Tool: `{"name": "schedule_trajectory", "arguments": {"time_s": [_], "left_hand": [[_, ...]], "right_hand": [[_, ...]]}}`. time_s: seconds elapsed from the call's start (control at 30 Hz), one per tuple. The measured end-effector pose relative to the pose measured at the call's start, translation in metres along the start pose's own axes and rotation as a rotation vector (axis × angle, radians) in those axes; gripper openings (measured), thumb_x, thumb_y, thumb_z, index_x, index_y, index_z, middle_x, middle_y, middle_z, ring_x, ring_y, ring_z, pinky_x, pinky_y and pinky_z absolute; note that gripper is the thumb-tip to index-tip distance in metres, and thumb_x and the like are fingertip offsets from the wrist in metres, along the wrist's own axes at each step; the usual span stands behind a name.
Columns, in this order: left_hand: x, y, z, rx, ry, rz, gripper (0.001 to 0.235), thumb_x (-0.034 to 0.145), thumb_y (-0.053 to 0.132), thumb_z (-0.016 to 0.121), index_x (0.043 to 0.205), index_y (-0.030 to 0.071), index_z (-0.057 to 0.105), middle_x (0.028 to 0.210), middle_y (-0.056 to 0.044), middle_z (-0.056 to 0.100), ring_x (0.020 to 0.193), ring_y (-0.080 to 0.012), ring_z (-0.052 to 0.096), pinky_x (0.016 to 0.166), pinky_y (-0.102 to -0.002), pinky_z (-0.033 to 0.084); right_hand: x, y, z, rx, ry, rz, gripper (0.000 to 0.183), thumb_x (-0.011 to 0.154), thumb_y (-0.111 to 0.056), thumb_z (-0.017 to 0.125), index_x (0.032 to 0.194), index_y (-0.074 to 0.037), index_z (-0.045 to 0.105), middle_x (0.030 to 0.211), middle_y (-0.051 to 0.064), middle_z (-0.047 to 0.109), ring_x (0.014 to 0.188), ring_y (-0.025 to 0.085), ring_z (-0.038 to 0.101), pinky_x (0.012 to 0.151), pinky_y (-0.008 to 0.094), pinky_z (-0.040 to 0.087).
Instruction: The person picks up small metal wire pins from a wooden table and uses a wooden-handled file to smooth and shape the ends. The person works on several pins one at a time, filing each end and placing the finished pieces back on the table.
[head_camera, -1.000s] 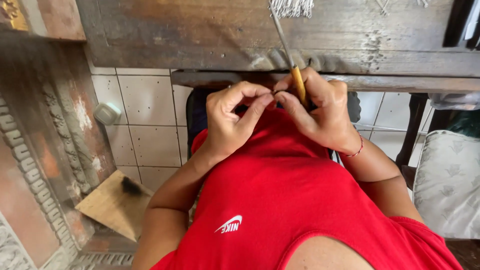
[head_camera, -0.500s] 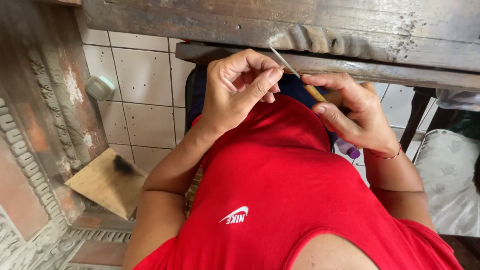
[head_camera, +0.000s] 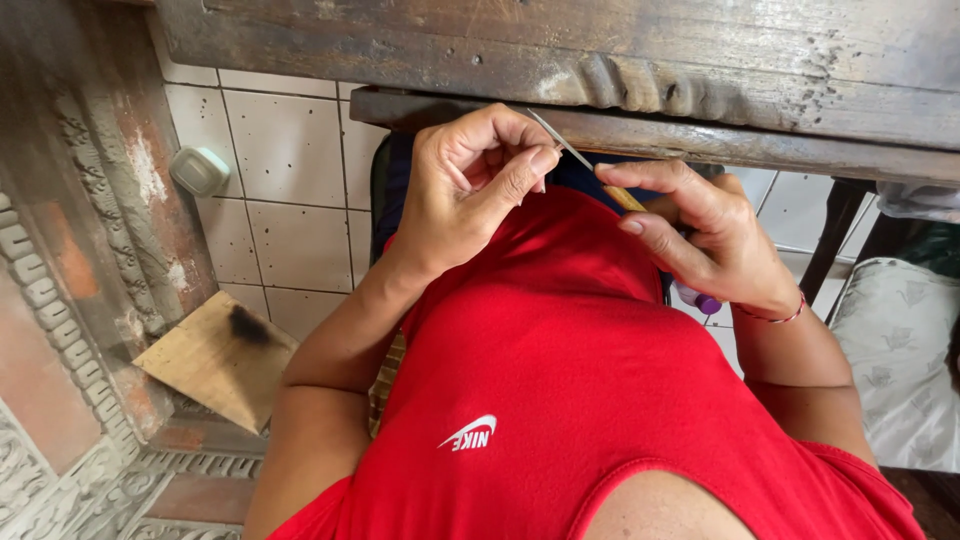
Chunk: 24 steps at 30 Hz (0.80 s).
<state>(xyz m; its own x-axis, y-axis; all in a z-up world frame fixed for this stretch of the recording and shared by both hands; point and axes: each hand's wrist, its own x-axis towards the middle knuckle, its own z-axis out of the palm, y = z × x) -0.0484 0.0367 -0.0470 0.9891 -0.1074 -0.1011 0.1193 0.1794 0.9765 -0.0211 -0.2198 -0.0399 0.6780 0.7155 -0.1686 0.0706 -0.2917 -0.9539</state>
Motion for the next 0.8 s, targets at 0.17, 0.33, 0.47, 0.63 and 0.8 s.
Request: {"name": "schedule_trajectory", "arguments": {"time_s": [0.17, 0.33, 0.47, 0.63, 0.8], "left_hand": [[0.000, -0.007, 0.011, 0.031, 0.161, 0.028, 0.014, 0.102, 0.014, 0.064, 0.096, 0.002, 0.066, 0.081, -0.006, 0.067, 0.071, -0.0094, 0.062, 0.067, -0.021, 0.055], [0.003, -0.018, 0.028, -0.042, 0.319, 0.011, 0.018, 0.101, 0.020, 0.066, 0.100, 0.002, 0.068, 0.085, -0.011, 0.074, 0.072, -0.0177, 0.075, 0.071, -0.025, 0.066], [0.003, -0.019, 0.033, 0.004, 0.382, 0.024, 0.020, 0.101, 0.022, 0.065, 0.101, 0.002, 0.068, 0.085, -0.012, 0.076, 0.073, -0.0201, 0.079, 0.068, -0.027, 0.067], [0.003, -0.020, 0.035, -0.038, 0.381, 0.046, 0.020, 0.101, 0.022, 0.065, 0.100, 0.002, 0.066, 0.083, -0.011, 0.074, 0.072, -0.0190, 0.077, 0.067, -0.027, 0.067], [0.004, -0.020, 0.037, -0.077, 0.405, 0.008, 0.021, 0.100, 0.023, 0.066, 0.098, 0.002, 0.066, 0.082, -0.012, 0.074, 0.070, -0.0197, 0.077, 0.065, -0.027, 0.067]], "right_hand": [[0.000, -0.006, 0.003, -0.434, 0.065, -0.023, 0.037, 0.109, -0.011, 0.061, 0.145, -0.005, 0.057, 0.122, 0.008, 0.074, 0.054, 0.016, 0.053, 0.059, 0.028, 0.044], [-0.005, 0.002, 0.010, -0.426, 0.219, -0.104, 0.036, 0.111, -0.008, 0.063, 0.145, 0.002, 0.055, 0.137, 0.021, 0.070, 0.116, 0.030, 0.074, 0.092, 0.032, 0.054], [-0.009, 0.006, 0.013, -0.459, 0.222, -0.102, 0.038, 0.112, -0.007, 0.064, 0.148, 0.002, 0.054, 0.128, 0.019, 0.076, 0.074, 0.016, 0.067, 0.070, 0.028, 0.050], [-0.017, 0.018, 0.016, -0.594, 0.226, -0.141, 0.038, 0.112, -0.005, 0.067, 0.148, 0.001, 0.056, 0.139, 0.017, 0.073, 0.084, 0.018, 0.074, 0.067, 0.030, 0.054], [-0.022, 0.025, 0.017, -0.672, 0.219, -0.165, 0.036, 0.112, -0.005, 0.068, 0.146, 0.002, 0.059, 0.140, 0.013, 0.072, 0.082, 0.018, 0.074, 0.063, 0.032, 0.055]]}}
